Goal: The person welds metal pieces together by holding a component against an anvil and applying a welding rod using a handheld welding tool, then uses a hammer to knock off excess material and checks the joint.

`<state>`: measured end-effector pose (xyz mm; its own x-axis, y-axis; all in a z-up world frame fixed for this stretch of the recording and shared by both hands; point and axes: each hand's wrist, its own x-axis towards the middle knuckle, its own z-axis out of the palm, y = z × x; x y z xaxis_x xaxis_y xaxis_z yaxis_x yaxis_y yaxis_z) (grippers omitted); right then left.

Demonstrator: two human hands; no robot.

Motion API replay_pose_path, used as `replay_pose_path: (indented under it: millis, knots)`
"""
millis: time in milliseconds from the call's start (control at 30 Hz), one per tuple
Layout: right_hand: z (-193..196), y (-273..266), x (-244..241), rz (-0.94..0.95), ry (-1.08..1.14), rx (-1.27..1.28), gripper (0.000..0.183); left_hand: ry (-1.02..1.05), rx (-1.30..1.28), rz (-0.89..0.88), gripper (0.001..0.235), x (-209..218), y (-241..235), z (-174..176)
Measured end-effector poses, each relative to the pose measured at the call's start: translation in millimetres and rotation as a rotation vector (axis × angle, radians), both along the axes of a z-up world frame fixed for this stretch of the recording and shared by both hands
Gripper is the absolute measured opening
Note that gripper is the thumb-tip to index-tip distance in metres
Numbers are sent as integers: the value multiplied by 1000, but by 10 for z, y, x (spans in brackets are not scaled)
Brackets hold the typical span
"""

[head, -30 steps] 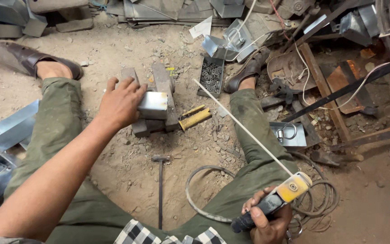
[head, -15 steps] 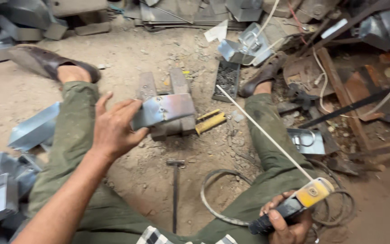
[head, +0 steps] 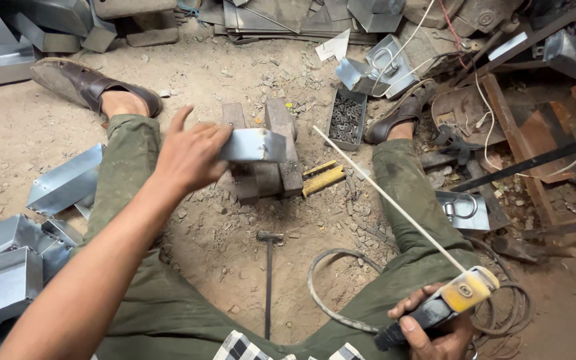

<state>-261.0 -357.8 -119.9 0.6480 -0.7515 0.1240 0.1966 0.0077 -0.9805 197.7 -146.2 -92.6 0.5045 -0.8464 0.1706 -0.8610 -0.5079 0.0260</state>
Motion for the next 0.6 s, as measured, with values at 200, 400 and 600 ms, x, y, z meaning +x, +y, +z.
replay_pose_path:
  millis: [200,400,600]
  knots:
    - [-72,84,-20,26,68,-6,59,-123,336,-119,39,469,-499,-38]
    - [-126,243,126,-118,216,5,57,-73,342,-140,44,690,-882,-141]
    - [-221,250,272,-44,105,-17,45,-75,329,-135,66,745,-1022,-376]
